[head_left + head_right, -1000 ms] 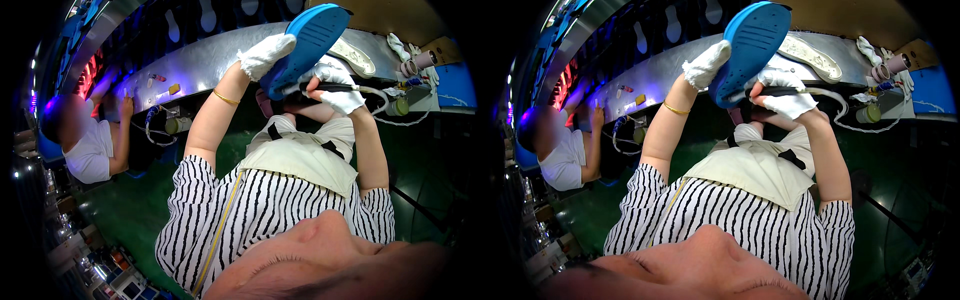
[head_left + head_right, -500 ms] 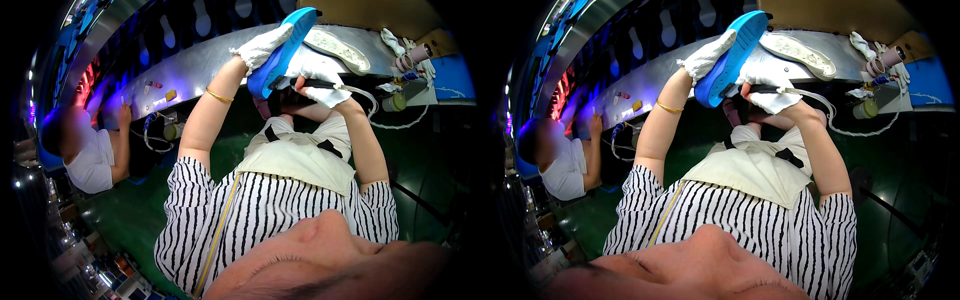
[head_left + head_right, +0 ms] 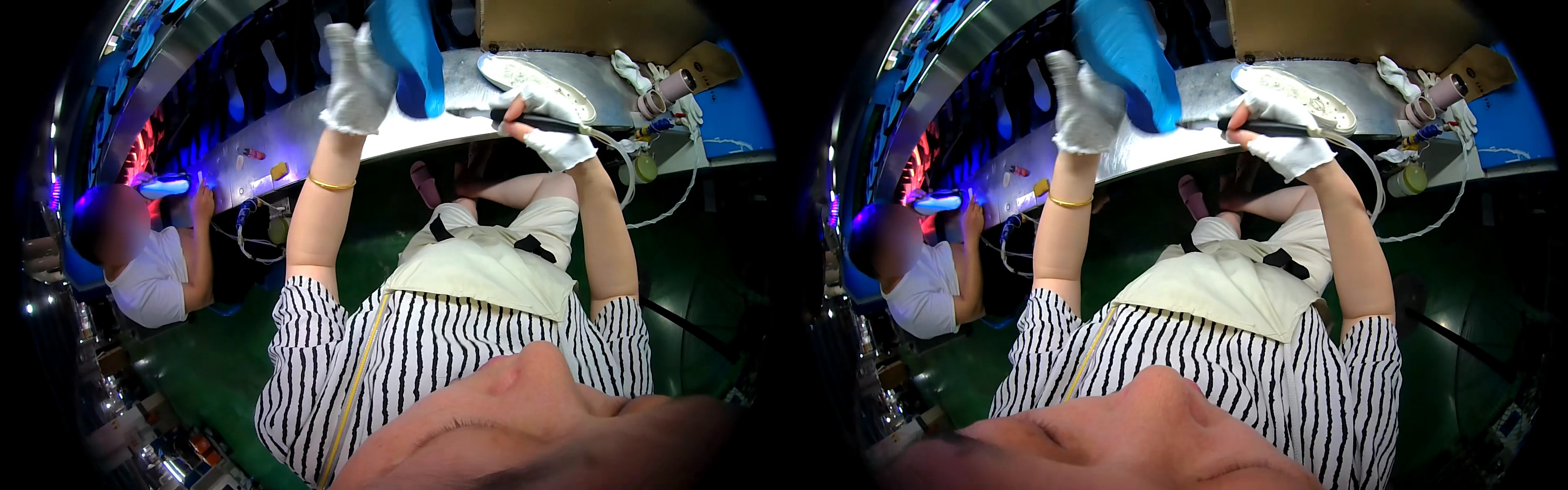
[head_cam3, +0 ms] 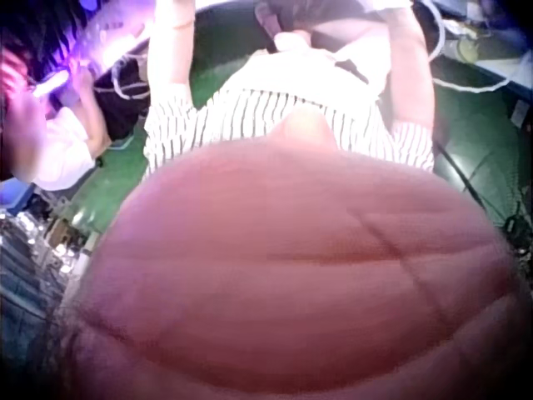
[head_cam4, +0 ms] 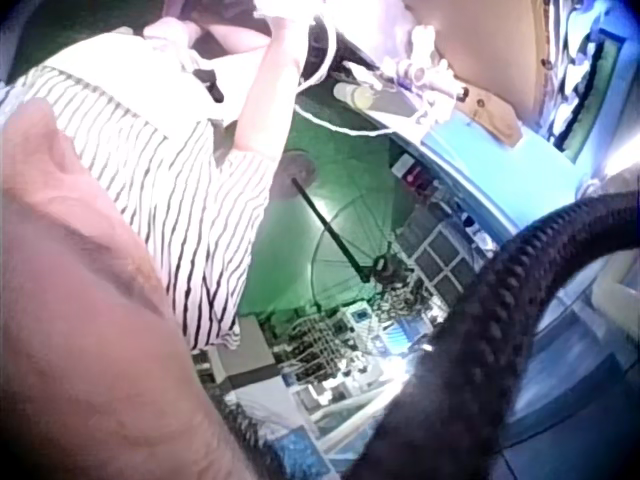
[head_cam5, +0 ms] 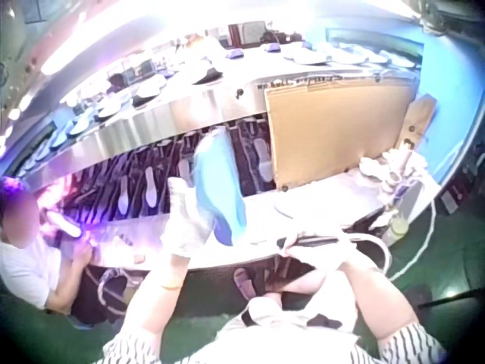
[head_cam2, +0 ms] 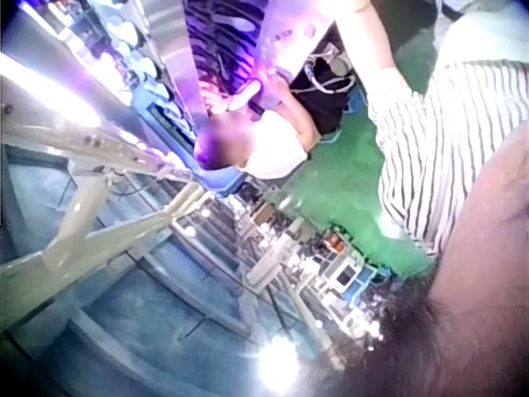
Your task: The person applies a liquid substance to blue shoe soles using a brush, handling the soles one by one and placing them onto a moving conveyor belt.
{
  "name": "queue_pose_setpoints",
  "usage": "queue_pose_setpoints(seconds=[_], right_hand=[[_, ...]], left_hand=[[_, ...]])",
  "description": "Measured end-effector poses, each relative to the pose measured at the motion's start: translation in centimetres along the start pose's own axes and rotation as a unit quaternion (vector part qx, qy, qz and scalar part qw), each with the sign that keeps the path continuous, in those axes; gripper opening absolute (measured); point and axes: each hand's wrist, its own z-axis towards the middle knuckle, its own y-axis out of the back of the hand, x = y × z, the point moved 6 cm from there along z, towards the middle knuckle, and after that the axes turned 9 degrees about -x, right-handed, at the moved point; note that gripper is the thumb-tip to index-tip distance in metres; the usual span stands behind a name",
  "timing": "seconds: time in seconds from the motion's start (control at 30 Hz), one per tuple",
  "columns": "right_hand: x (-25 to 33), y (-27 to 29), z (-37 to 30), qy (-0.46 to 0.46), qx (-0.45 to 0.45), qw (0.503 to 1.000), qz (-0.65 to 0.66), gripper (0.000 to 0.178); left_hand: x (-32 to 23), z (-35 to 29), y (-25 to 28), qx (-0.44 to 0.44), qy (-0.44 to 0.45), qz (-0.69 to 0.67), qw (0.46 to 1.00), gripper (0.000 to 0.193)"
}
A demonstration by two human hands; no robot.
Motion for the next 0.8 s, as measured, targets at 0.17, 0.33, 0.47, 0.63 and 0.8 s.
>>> queue_pose_setpoints(seconds=[0.17, 0.33, 0.47, 0.63, 0.8], right_hand=[[-0.6, 0.4, -0.9, -0.105, -0.081, 0.984, 0.122, 0.015], [-2.1, -0.8, -2.5, -0.115, -0.137, 0.976, 0.125, 0.020], [-0.9, 0.4, -1.8, -0.041, -0.210, 0.975, 0.057, 0.021], [0.4, -2.5, -1.7, 0.026, -0.142, 0.985, 0.095, 0.022], [0.4, -2.5, -2.5, -0.078, -0.143, 0.976, 0.147, 0.020]], left_hand=[[4.5, -1.1, 4.6, 0.116, 0.331, -0.295, 0.889, 0.071], [10.8, -6.0, 5.1, -0.058, 0.269, -0.202, 0.940, 0.055], [11.0, -7.8, -1.3, -0.059, 0.224, -0.233, 0.944, 0.059], [13.9, -7.8, 0.2, -0.114, 0.204, -0.184, 0.955, 0.066], [13.1, -7.2, 0.9, -0.152, 0.176, -0.175, 0.957, 0.074]])
